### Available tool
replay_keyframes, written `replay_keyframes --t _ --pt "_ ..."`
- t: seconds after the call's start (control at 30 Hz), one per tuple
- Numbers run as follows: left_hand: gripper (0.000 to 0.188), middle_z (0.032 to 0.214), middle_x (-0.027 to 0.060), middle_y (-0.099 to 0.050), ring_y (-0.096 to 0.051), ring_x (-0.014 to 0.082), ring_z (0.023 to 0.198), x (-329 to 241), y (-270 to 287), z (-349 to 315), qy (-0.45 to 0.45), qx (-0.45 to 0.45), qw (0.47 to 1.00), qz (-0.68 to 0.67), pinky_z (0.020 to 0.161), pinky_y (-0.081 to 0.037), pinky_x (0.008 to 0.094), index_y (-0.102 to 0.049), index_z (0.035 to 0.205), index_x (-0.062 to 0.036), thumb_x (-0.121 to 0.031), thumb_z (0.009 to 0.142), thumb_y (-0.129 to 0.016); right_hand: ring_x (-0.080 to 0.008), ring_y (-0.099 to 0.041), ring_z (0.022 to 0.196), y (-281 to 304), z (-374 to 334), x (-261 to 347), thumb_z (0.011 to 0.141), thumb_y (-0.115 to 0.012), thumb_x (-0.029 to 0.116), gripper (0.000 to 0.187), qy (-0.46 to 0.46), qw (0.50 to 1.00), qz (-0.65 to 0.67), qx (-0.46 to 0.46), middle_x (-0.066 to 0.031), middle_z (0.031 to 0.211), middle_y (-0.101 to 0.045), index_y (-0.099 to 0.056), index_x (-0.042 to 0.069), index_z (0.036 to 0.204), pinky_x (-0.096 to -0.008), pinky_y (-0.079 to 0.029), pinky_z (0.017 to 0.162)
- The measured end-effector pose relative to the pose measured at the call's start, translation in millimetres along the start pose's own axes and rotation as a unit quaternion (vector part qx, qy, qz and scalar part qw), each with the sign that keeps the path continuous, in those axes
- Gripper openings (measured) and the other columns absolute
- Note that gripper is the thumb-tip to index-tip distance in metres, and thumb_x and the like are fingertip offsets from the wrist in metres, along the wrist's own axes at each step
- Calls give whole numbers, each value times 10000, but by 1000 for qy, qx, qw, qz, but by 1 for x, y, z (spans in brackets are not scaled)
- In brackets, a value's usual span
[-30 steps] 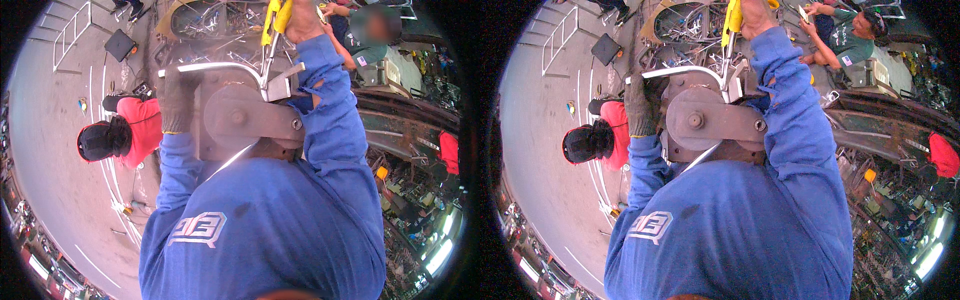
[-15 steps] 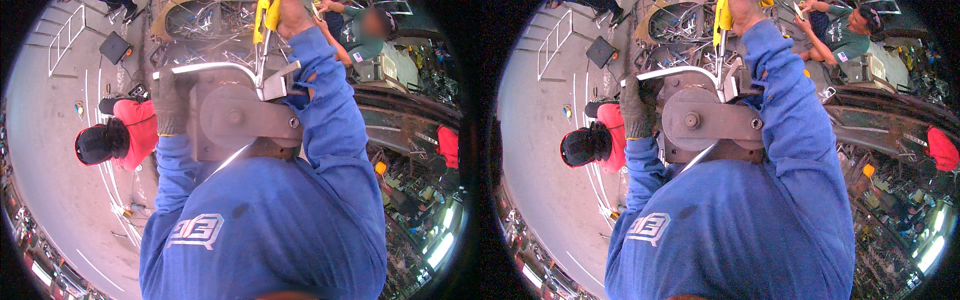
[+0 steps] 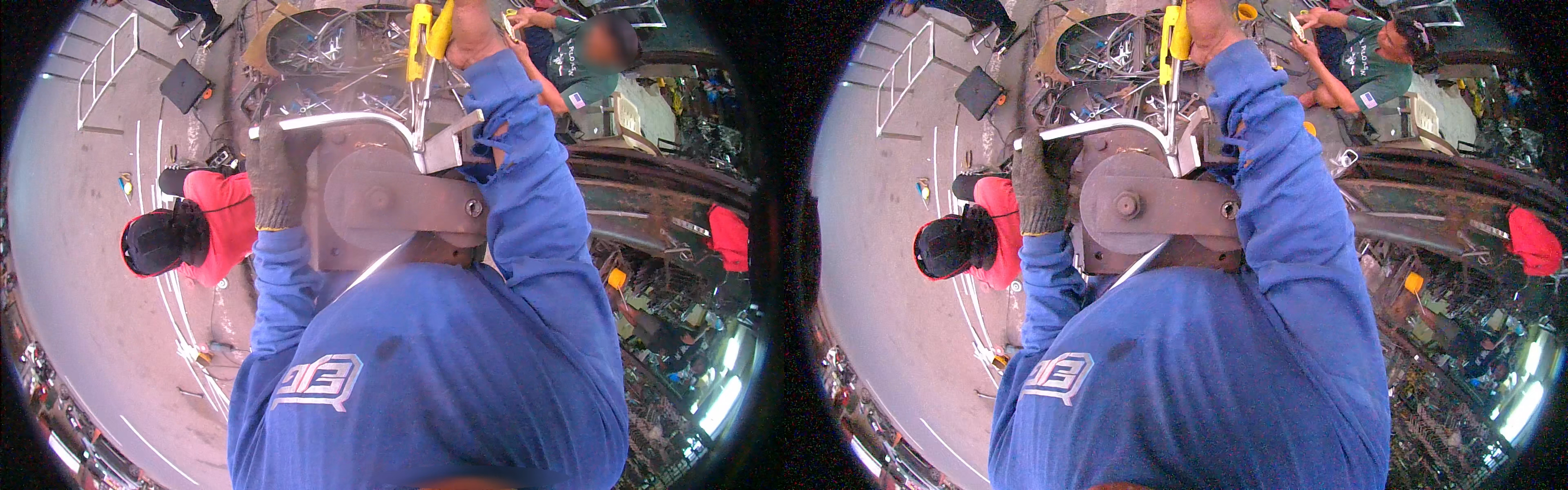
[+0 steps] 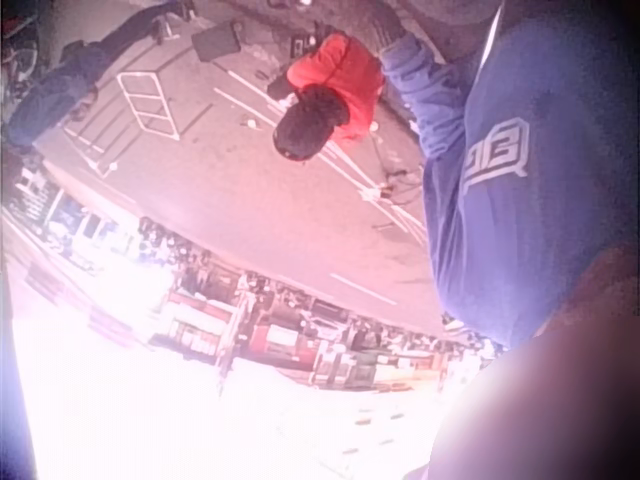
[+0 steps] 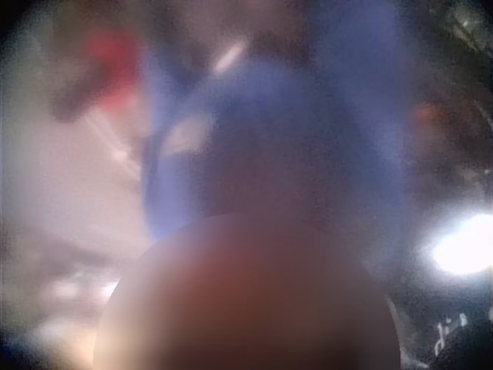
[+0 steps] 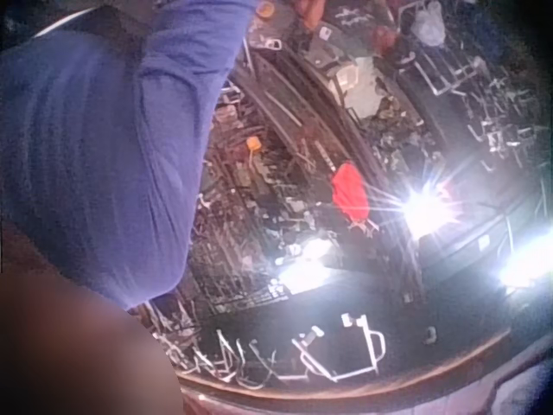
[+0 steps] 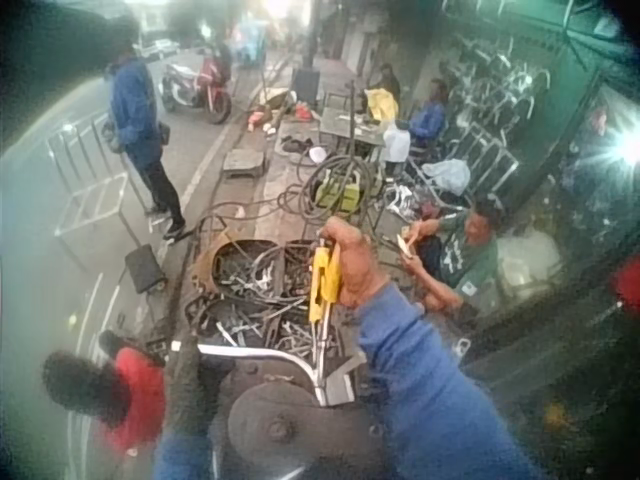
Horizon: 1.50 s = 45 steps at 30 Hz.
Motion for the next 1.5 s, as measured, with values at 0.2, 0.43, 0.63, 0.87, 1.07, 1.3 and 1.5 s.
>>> replay_keyframes --t 0.2,0.43,0.63,0.87,1.07,1.3,1.5 --pt "315 1055 175 -674 -677 309 984 0 5 0 -73 26 988 131 855 -581 456 -577 1100 -6 -306 1006 -556 -179 -553 523 0 8 4 816 -580 320 223 -11 999 34 20 -38 628 -553 -543 119 726 -312 -464 484" --pt "320 1056 175 -677 -676 314 1002 -2 0 -3 67 -18 989 -130 866 -578 457 -581 1098 2 -303 1007 -552 -190 -539 499 -2 9 7 807 -577 327 231 -40 999 9 17 -42 596 -532 -549 117 715 -315 -453 468" --pt "316 1055 181 -676 -678 317 1000 -3 -2 -4 113 -41 965 -233 880 -580 464 -577 1099 13 -288 1012 -539 -188 -560 518 -2 3 2 815 -574 337 246 -45 998 22 28 -55 619 -563 -571 106 732 -326 -462 478" --pt "335 1067 192 -674 -679 319 998 -2 2 -1 -50 2 996 77 873 -583 452 -574 1122 30 -284 1014 -531 -184 -566 543 0 0 -3 830 -617 412 307 10 998 -12 -64 -49 662 -587 -592 105 829 -322 -461 496" --pt "352 1077 197 -676 -677 331 1004 2 5 -1 -34 22 995 86 893 -572 466 -579 1130 28 -299 1007 -542 -175 -572 546 -4 1 -7 837 -629 439 335 -34 997 -11 -73 -47 697 -599 -591 122 938 -323 -467 494" --pt "370 1119 195 -669 -664 340 1056 1 9 0 21 32 999 16 914 -553 482 -575 1173 1 -327 1006 -539 -173 -569 528 -3 13 -21 858 -602 452 345 8 994 -55 -96 -46 688 -597 -601 125 967 -329 -466 476" --pt "516 1191 208 -644 -656 364 1071 -14 16 2 176 54 969 -162 905 -540 473 -553 1230 8 -451 999 -503 -184 -568 511 6 26 -32 859 -601 455 361 28 991 -85 -100 -47 646 -584 -621 97 901 -335 -456 464"
Point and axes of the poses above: each hand's wrist, its own z-axis towards the middle knuckle, its own y-axis out of the back of the hand, x = y × z, the point moved 2 cm from there along z, towards the middle knuckle
